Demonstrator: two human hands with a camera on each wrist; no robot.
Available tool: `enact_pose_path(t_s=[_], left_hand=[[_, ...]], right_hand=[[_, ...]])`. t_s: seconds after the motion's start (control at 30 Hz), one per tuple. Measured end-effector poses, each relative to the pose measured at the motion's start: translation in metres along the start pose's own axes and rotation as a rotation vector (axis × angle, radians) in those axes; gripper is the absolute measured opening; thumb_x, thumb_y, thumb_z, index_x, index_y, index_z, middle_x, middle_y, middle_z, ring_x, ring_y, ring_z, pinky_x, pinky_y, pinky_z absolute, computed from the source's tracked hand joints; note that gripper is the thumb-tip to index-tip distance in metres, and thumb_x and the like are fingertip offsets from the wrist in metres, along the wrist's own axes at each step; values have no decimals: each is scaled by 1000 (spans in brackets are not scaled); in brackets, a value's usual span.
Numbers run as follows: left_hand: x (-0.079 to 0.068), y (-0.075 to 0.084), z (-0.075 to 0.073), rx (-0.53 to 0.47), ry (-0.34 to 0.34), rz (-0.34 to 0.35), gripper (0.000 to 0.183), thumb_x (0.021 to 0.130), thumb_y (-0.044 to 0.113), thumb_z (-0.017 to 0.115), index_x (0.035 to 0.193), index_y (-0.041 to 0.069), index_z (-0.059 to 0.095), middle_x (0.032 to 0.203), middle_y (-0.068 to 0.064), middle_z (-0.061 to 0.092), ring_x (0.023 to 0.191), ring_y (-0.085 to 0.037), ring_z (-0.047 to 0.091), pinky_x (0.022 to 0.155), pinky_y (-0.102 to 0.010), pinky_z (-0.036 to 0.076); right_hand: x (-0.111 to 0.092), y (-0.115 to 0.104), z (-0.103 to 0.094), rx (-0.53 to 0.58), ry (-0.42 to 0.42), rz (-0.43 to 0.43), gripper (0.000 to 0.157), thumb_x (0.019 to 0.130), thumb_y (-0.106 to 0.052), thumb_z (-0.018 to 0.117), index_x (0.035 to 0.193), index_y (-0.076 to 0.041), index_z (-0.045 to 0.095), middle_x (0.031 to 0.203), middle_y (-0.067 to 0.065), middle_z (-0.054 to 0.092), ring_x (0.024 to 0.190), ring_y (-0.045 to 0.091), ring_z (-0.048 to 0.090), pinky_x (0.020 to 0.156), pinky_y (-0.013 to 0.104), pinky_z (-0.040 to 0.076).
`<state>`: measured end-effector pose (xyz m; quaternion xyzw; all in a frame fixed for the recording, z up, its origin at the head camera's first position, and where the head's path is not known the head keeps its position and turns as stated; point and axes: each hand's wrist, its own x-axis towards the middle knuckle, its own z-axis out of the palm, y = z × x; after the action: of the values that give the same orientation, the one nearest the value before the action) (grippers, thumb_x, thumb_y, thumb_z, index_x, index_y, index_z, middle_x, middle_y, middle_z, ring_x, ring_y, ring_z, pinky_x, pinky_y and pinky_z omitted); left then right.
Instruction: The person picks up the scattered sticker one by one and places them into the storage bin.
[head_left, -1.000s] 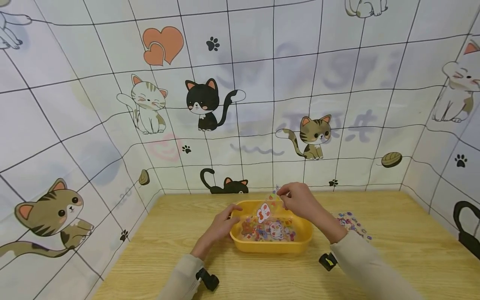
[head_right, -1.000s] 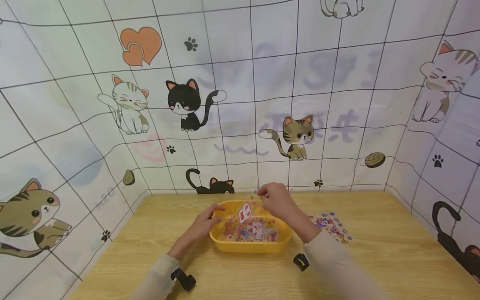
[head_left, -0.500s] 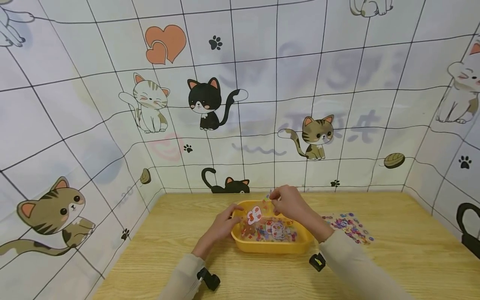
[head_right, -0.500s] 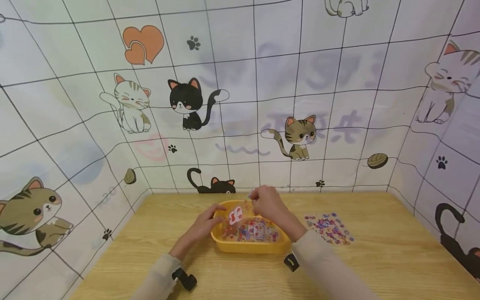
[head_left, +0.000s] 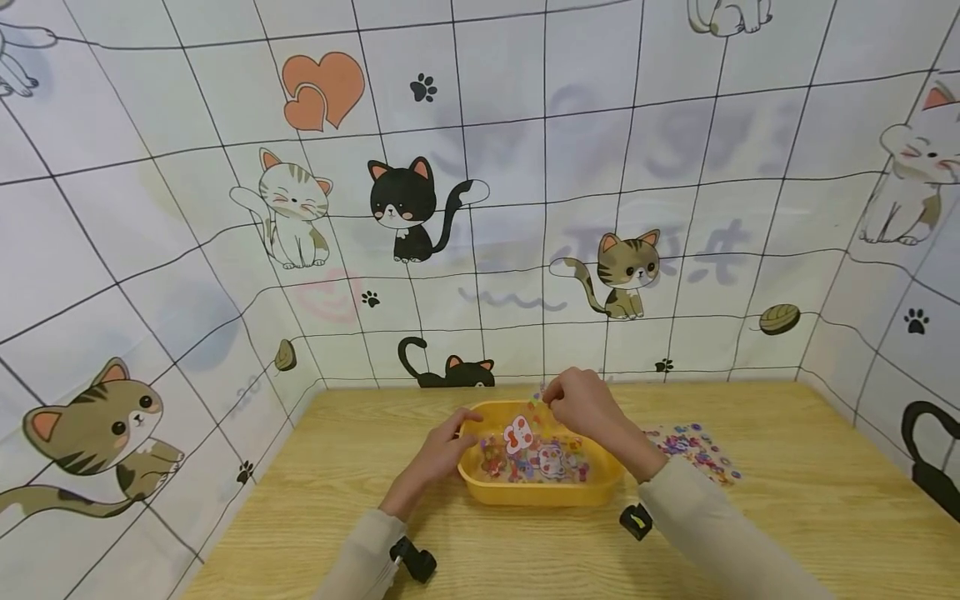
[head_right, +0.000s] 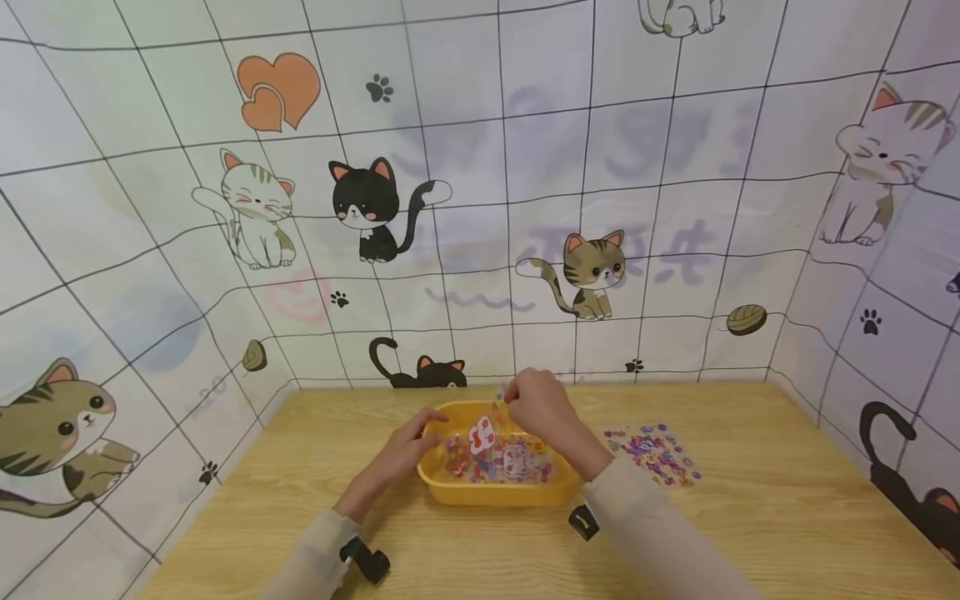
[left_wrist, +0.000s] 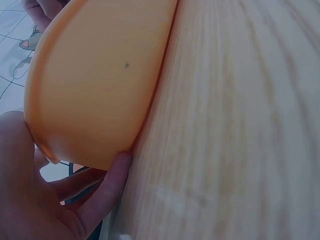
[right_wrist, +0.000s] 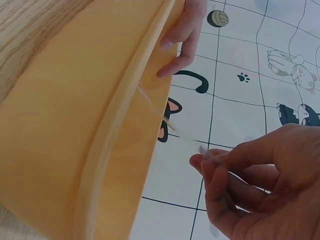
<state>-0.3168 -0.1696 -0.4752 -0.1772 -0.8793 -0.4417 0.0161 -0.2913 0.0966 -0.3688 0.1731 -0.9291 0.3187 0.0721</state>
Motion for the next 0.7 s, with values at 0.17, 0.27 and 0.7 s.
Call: enact_pose_path(t_s=[0.17,0.27,0.7], left_hand=[[-1,0,0,-17,1,2,32,101,17,55,132,15,62,146,-13,60,127,-35,59,106,-55,47],[0,0,-1,-27,0,0,32,101,17,54,132,14,61,145,-13,61,127,-35,59,106,-55,47],[0,-1,-1,-18,-6,-6,31,102,19,54,132,16,61,142,-12,62,111,-28,61,94,-48,50]], right_hand=[[1,1,-1,-7,-33,4,32,81,10,56,100,3,81,103,19,79,55,13,50,53,26,30],[1,2,-2,13,-68,10,31,82,10,56,100,3,81,99,19,79,49,11,44,51,25,29],[5,3,-5,28,-129,53,31,84,11,55,102,5,79,101,20,78,58,16,66,56,26,47]])
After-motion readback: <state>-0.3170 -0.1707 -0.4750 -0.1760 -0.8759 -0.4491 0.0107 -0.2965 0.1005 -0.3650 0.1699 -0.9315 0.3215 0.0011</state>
